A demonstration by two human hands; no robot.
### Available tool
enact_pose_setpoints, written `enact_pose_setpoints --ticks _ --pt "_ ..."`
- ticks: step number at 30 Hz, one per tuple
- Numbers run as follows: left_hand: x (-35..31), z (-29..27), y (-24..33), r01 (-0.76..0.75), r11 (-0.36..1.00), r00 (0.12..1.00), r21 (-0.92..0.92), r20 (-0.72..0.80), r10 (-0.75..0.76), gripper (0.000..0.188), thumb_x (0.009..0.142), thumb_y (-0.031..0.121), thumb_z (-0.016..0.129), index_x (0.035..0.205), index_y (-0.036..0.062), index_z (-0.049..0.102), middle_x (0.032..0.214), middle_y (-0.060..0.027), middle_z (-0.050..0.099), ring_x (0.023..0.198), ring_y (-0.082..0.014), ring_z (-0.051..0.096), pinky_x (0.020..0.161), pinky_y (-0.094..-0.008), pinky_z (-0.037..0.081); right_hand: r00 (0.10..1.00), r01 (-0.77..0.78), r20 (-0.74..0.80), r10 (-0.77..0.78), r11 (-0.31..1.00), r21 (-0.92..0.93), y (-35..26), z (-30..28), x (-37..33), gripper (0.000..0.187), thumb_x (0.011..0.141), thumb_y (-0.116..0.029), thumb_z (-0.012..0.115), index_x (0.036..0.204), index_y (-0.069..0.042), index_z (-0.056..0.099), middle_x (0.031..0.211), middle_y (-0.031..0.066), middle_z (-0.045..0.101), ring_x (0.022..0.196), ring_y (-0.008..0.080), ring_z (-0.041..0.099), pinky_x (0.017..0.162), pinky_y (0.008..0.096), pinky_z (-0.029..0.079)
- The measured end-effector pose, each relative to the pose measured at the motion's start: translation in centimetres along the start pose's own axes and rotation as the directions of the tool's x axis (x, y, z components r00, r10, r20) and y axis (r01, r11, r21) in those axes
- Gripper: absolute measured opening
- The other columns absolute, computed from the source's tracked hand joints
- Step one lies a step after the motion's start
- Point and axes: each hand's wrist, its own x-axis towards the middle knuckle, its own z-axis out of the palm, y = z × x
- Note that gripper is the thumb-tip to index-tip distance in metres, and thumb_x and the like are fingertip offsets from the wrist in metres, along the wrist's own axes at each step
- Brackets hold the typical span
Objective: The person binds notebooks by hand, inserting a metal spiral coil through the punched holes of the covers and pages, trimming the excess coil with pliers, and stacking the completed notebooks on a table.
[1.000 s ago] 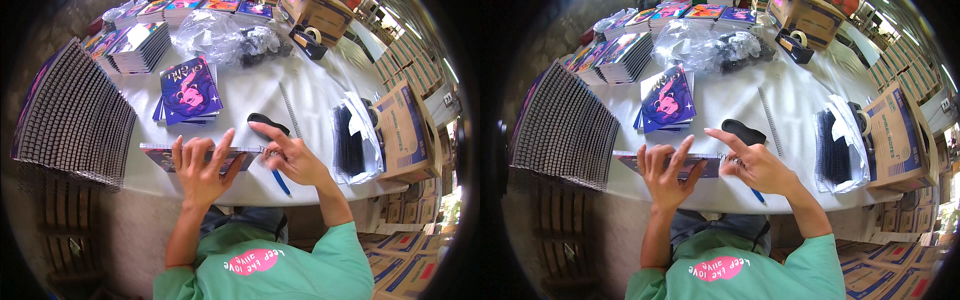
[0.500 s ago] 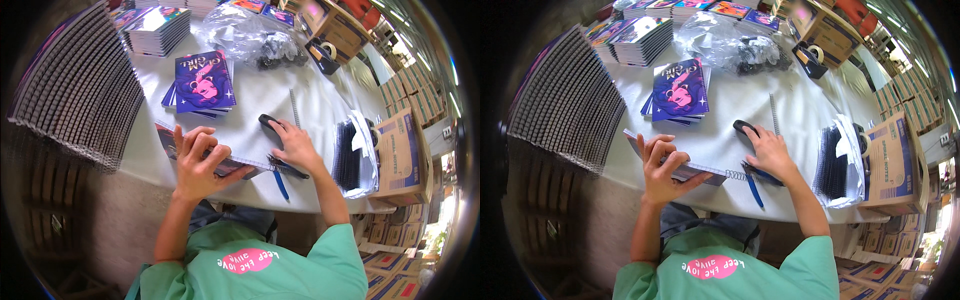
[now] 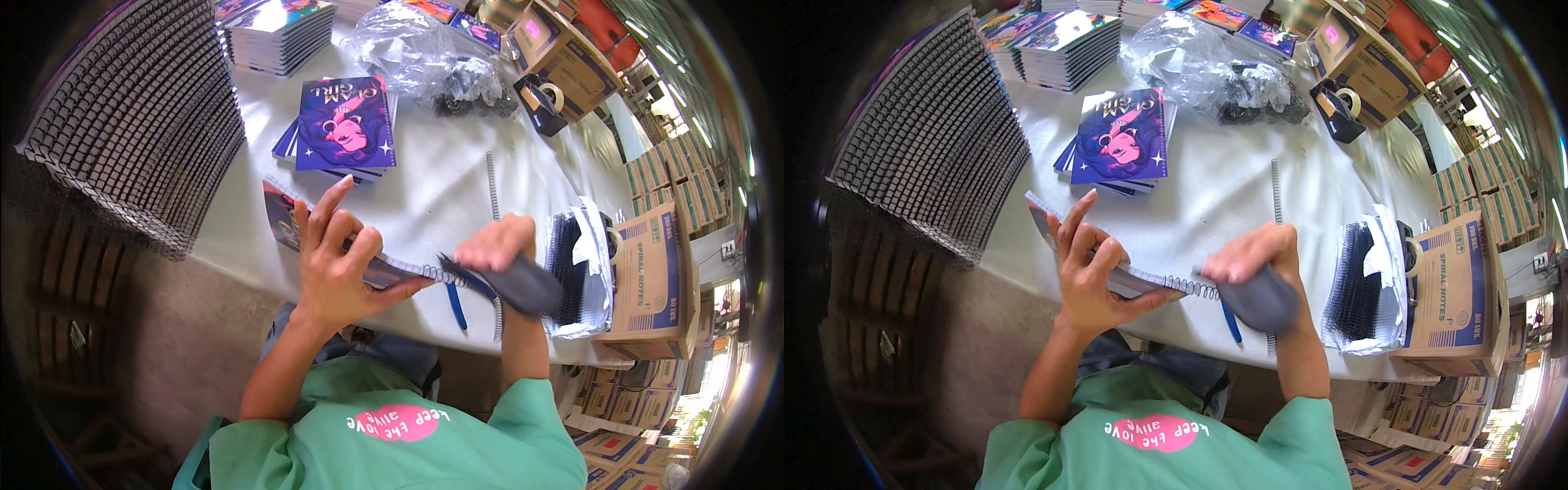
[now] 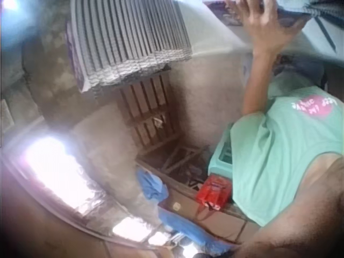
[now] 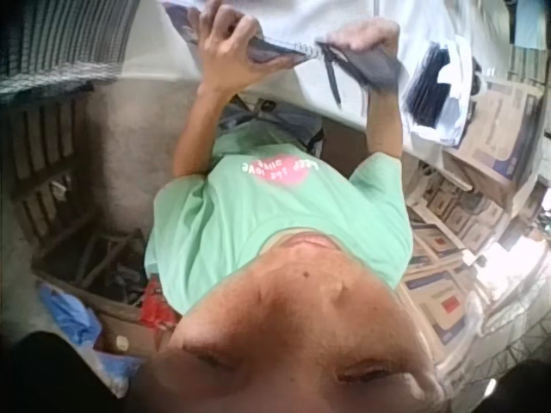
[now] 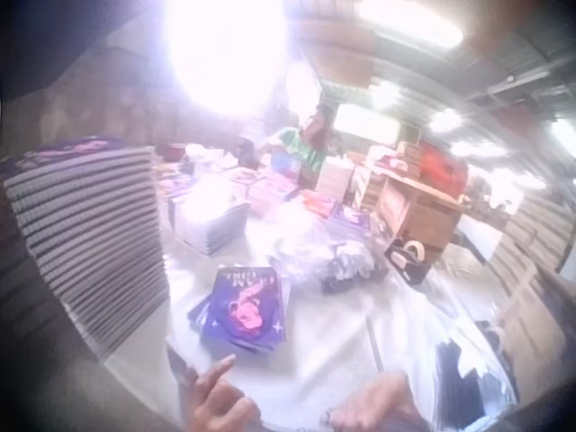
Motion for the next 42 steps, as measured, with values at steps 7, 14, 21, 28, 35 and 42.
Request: enact_pose_setpoints --ticks 7,14,21,28,35,42 --pt "-0.4 0.2 -0.5 0.038 0.996 0.999 -0.085 0.008 -0.038 0.063 0.059 0.058 0.076 0.092 0.0082 0.056 0.088 -0.0087 0.054 0.121 -0.0302 0.044 0.109 -0.0498 0.010 0.995 0.012 0.104 0.011 0.976 -0.217 -1.0 1.4 2.6 0.032 0.059 0.018 0.059 0.081 -0.001 0.072 0.085 0.0123 0.070 0.080 0.0196 0.068 0.075 0.0293 0.054" --pt "-0.1 -0.1 -1.0 0.018 0.995 1.000 -0.099 0.026 -0.016 0.078 0.055 0.063 0.074 0.111 0.0130 0.054 0.095 -0.0059 0.056 0.122 -0.0288 0.043 0.109 -0.0535 0.005 0.999 0.009 0.045 0.003 0.962 -0.272 -0.7 3.4 3.7 0.030 0.067 0.013 0.056 0.087 -0.002 0.072 0.085 0.0110 0.071 0.076 0.0162 0.067 0.071 0.0272 0.053" --pt "1.5 -2.7 -4.5 0.114 0.993 0.993 -0.036 0.029 -0.113 0.067 0.036 0.060 0.081 0.064 0.0069 0.050 0.087 -0.0063 0.044 0.110 -0.0324 0.043 0.097 -0.0493 0.032 0.994 -0.077 -0.093 0.058 0.973 -0.216 1.1 3.4 4.2 0.027 0.068 0.013 0.056 0.088 0.001 0.071 0.086 0.0137 0.070 0.078 0.0213 0.068 0.074 0.0294 0.054" --pt "0.8 -1.5 -3.9 -0.021 0.984 0.990 -0.175 -0.144 -0.004 0.068 0.036 0.055 0.084 0.063 0.0037 0.048 0.098 -0.0131 0.041 0.110 -0.0386 0.041 0.082 -0.0472 0.041 0.981 -0.195 -0.119 0.157 0.840 -0.506 0.5 3.5 5.0 0.020 0.070 0.011 0.057 0.083 0.003 0.070 0.085 0.0152 0.070 0.076 0.0215 0.068 0.072 0.0305 0.054" --pt "0.3 -1.5 -4.3 -0.025 0.967 0.987 -0.253 -0.158 -0.016 0.069 0.037 0.055 0.085 0.069 0.0051 0.050 0.106 -0.0153 0.036 0.107 -0.0362 0.041 0.078 -0.0411 0.041 0.978 -0.208 -0.156 0.139 0.733 -0.648 1.6 3.5 6.2 0.032 0.063 0.013 0.060 0.087 -0.004 0.072 0.084 0.0107 0.071 0.074 0.0161 0.068 0.070 0.0271 0.054" --pt "-0.5 -1.4 -5.1 0.202 0.905 0.965 -0.376 -0.079 -0.248 0.082 0.030 0.048 0.090 0.084 0.0065 0.045 0.108 -0.0132 0.034 0.097 -0.0231 0.039 0.070 -0.0335 0.041 0.975 -0.190 -0.179 0.133 0.918 -0.349 2.0 4.1 6.4 0.027 0.064 0.013 0.061 0.086 0.002 0.071 0.087 0.0143 0.070 0.079 0.0168 0.068 0.075 0.0288 0.054"
